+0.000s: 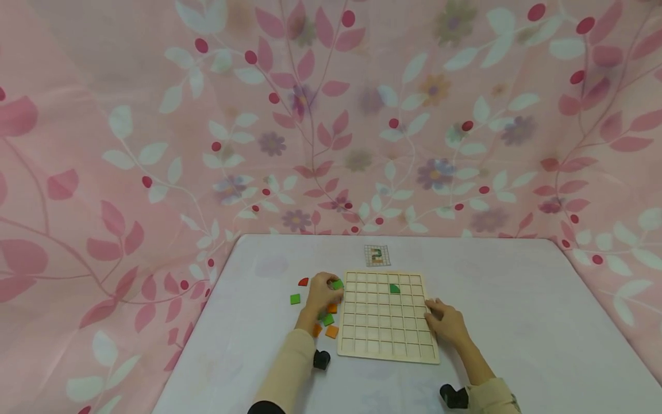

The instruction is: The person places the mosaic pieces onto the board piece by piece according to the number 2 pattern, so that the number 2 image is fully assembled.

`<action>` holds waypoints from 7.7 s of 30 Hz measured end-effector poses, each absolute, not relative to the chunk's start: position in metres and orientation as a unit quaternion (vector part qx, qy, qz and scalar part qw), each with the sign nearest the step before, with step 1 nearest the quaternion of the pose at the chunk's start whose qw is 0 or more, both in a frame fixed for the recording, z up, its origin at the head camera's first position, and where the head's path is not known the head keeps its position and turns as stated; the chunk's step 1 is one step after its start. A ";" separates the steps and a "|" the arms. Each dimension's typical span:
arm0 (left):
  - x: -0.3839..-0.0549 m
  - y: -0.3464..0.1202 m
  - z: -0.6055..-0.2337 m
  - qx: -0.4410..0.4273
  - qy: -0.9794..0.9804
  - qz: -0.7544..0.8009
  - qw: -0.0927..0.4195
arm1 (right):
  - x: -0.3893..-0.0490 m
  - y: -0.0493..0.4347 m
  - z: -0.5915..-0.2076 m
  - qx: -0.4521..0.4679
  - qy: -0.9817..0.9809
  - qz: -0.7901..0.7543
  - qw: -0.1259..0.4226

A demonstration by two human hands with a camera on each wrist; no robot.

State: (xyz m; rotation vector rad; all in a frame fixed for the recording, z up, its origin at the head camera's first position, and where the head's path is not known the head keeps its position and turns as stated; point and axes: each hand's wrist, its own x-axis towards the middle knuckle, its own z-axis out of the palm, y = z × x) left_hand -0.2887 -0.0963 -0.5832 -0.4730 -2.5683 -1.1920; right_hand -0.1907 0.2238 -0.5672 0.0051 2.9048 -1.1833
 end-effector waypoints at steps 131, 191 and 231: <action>-0.275 -0.061 -0.584 -0.209 -0.894 -0.377 0.119 | -0.191 0.225 -0.573 -0.001 0.918 -0.397 -0.015; -0.294 -0.022 -0.568 -0.154 -0.912 -0.381 -0.007 | -0.191 0.223 -0.574 0.011 0.911 -0.412 -0.017; -0.236 -0.194 -0.590 0.016 -0.850 -0.486 0.204 | -0.189 0.227 -0.573 0.003 0.915 -0.404 -0.027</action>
